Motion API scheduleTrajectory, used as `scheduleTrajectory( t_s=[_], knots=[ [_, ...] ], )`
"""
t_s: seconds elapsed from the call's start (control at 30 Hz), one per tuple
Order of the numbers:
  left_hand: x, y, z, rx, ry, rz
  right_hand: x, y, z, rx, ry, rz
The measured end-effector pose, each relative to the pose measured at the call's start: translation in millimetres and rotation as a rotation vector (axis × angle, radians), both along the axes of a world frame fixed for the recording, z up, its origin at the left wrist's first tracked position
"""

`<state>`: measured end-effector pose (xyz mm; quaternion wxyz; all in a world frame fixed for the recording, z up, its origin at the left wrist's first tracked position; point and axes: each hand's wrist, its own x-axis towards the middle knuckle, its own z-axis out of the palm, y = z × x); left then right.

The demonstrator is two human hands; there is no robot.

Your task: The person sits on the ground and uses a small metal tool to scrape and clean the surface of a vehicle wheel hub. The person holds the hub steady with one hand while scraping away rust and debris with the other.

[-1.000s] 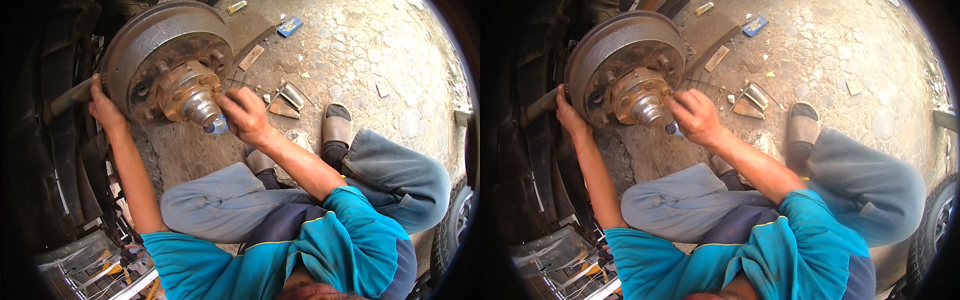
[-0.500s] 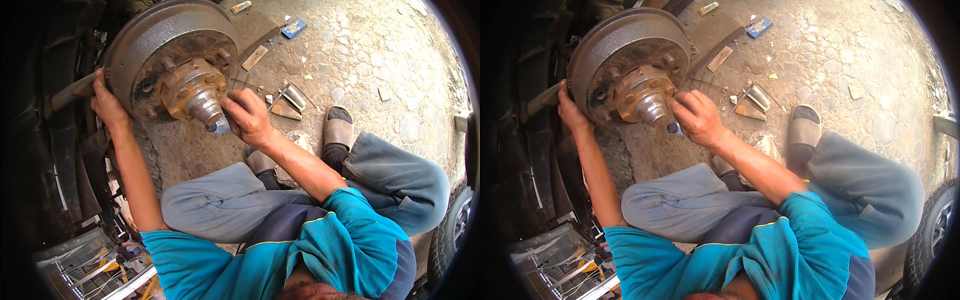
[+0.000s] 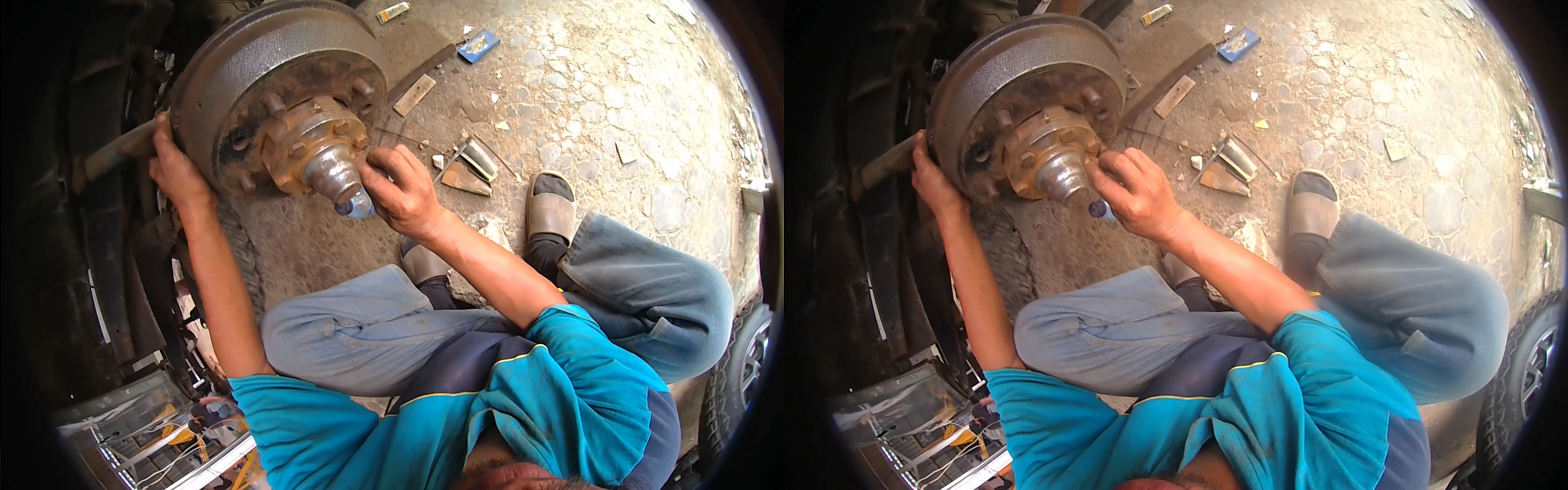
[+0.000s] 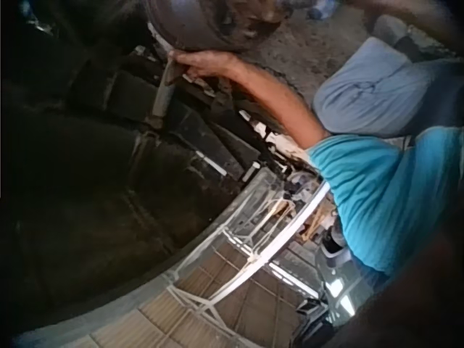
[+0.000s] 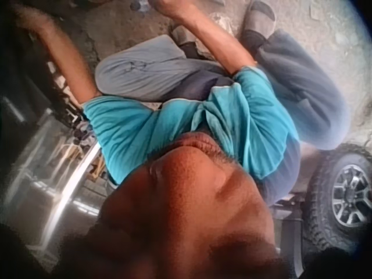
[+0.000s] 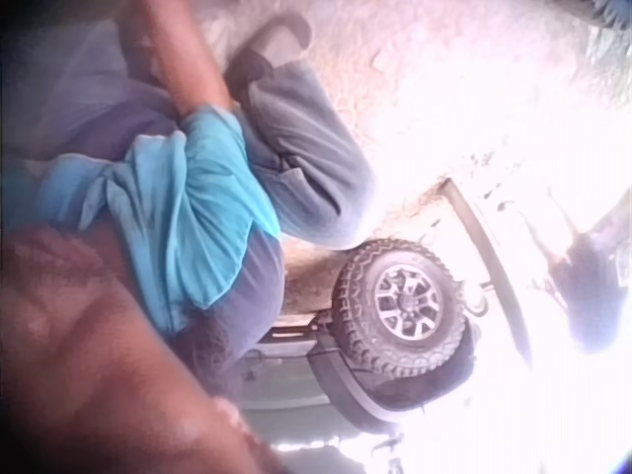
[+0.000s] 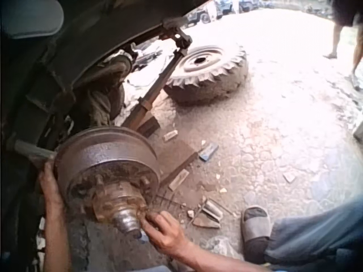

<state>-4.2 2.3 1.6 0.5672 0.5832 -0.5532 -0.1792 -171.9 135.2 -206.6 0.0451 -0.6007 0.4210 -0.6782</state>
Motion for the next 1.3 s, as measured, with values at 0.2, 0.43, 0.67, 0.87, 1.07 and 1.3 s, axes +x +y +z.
scheduleTrajectory(
  t_s=[0.2, 0.43, 0.67, 0.87, 1.07, 1.3],
  knots=[
    [-4, 4, -3, 0.000, 0.022, -0.010, -9, -5, 1, -0.053, 0.035, -0.071],
    [0, 2, -1, 0.029, 0.041, -0.030, -11, -6, 4, -0.063, 0.014, -0.044],
    [2, 2, -4, -0.011, 0.032, -0.042, -10, -7, -6, -0.061, -0.006, 0.006],
    [-1, 0, -2, 0.007, 0.008, -0.014, -1, -2, -8, -0.009, -0.054, 0.071],
    [-3, 1, -2, 0.002, 0.041, -0.024, 9, 0, -6, 0.020, -0.121, 0.049],
    [-2, 1, -4, -0.022, -0.024, -0.038, 3, 1, -5, 0.053, -0.118, 0.008]
  ],
)
